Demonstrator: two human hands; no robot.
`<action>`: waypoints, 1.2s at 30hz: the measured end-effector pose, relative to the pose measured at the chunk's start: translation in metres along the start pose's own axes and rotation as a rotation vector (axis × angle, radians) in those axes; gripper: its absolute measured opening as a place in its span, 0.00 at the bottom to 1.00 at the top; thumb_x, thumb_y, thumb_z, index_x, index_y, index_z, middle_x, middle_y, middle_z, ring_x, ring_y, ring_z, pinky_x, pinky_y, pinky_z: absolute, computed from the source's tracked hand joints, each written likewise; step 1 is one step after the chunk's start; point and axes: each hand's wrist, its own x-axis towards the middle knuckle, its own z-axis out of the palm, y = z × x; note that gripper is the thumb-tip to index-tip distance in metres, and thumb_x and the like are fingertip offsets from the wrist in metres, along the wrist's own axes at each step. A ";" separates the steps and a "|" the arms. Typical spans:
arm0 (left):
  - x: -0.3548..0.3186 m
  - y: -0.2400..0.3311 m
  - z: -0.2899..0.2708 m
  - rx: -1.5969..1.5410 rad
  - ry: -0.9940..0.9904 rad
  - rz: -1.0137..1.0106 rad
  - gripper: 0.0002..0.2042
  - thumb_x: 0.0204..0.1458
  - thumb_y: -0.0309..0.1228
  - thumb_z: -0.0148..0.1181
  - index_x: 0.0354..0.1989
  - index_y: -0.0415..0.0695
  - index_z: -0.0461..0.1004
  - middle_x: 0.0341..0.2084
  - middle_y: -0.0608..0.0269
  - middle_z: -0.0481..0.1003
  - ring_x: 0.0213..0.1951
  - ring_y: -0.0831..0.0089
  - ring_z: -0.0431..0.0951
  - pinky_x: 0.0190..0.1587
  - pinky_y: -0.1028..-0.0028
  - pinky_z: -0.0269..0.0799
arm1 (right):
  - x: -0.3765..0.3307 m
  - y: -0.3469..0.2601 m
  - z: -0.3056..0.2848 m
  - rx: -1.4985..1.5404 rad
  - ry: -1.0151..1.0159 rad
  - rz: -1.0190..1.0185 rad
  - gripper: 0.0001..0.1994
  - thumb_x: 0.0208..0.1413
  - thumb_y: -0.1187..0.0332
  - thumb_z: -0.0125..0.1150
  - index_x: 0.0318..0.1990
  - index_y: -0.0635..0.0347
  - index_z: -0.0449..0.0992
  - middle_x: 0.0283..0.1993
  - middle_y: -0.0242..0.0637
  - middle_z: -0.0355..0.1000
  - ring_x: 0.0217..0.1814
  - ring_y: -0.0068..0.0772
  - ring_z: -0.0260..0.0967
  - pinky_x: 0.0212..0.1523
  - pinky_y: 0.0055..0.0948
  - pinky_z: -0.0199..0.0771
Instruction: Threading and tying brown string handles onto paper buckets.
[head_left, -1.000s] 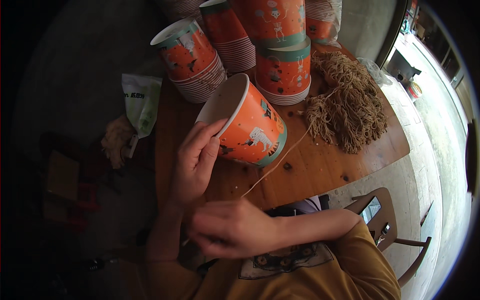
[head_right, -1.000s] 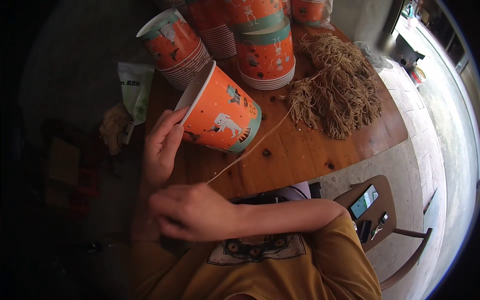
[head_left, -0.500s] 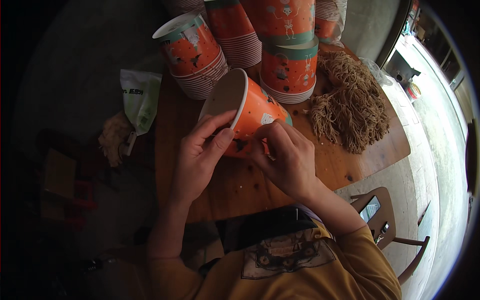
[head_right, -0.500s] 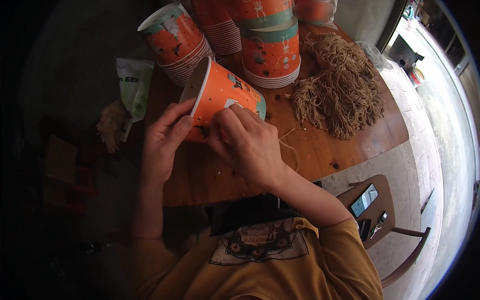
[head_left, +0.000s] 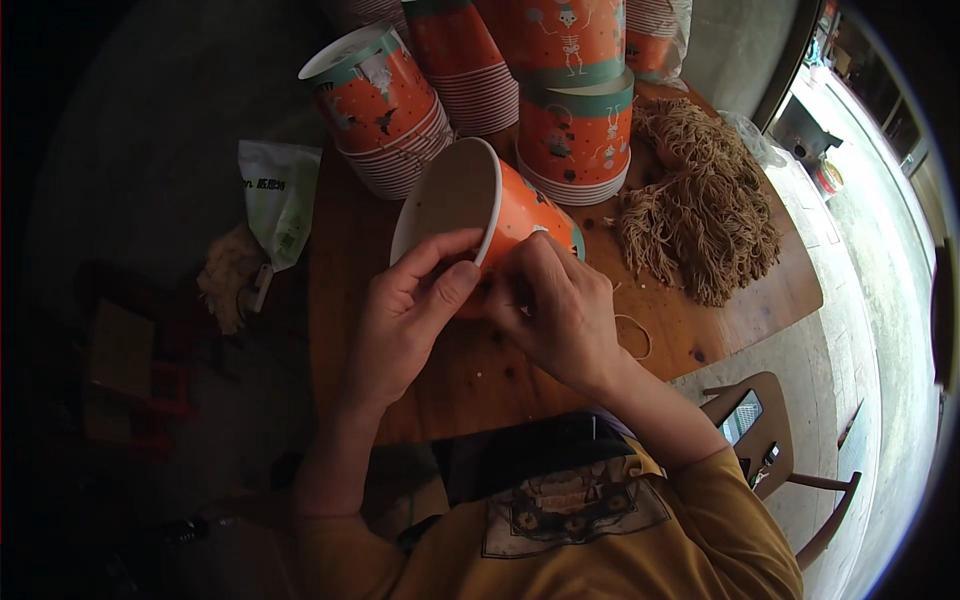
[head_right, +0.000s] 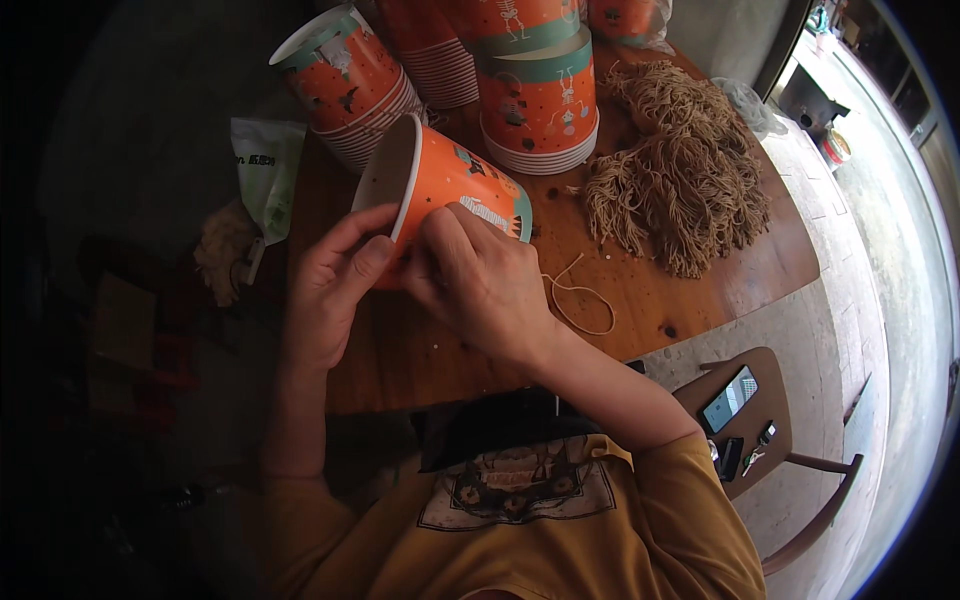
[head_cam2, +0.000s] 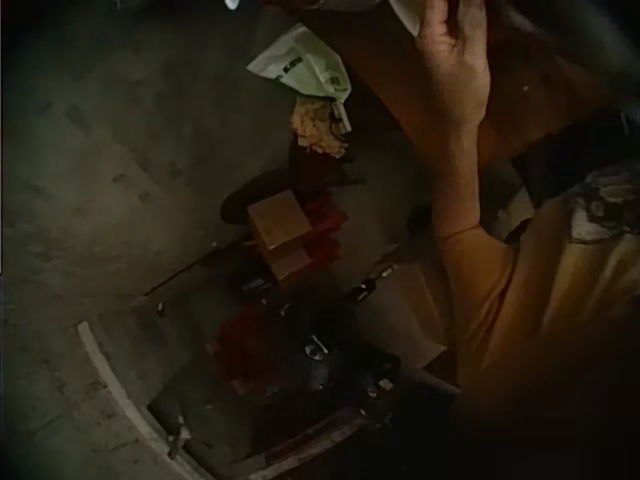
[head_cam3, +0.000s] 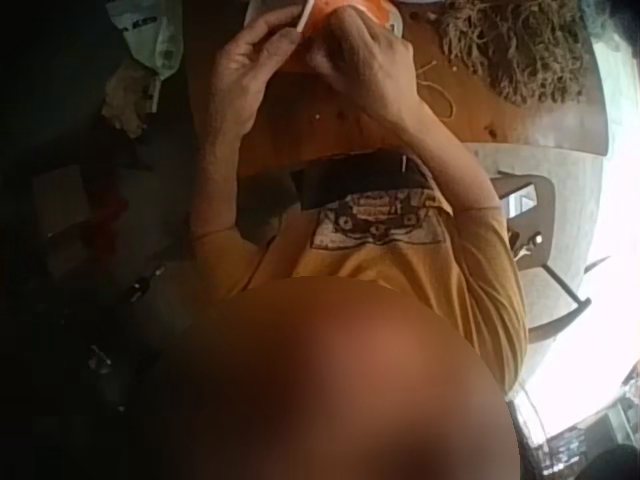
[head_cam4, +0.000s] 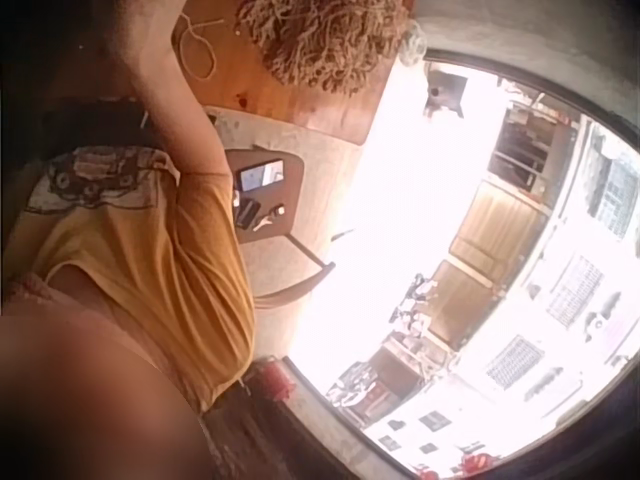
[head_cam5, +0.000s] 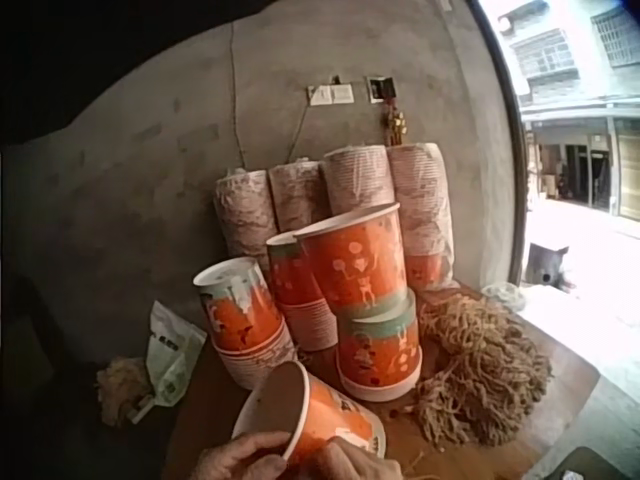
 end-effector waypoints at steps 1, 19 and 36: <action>0.000 -0.001 -0.003 -0.016 -0.003 -0.048 0.14 0.62 0.27 0.49 0.54 0.37 0.69 0.41 0.68 0.73 0.46 0.82 0.72 0.50 0.80 0.70 | 0.000 0.000 -0.001 -0.003 0.002 0.001 0.08 0.44 0.77 0.61 0.30 0.60 0.66 0.25 0.39 0.66 0.23 0.41 0.68 0.23 0.34 0.69; 0.021 -0.008 0.029 0.712 -0.159 0.063 0.04 0.61 0.27 0.46 0.38 0.38 0.61 0.30 0.48 0.72 0.36 0.47 0.75 0.35 0.59 0.69 | -0.023 0.011 -0.037 0.219 -0.217 0.385 0.08 0.53 0.69 0.58 0.34 0.62 0.66 0.27 0.44 0.72 0.29 0.48 0.73 0.28 0.40 0.73; 0.032 -0.015 0.037 0.340 -0.158 0.120 0.06 0.65 0.28 0.40 0.39 0.39 0.62 0.32 0.64 0.67 0.33 0.78 0.73 0.31 0.77 0.74 | -0.008 0.013 -0.059 0.152 -0.215 0.397 0.13 0.51 0.66 0.65 0.42 0.58 0.73 0.23 0.36 0.67 0.21 0.29 0.67 0.23 0.28 0.67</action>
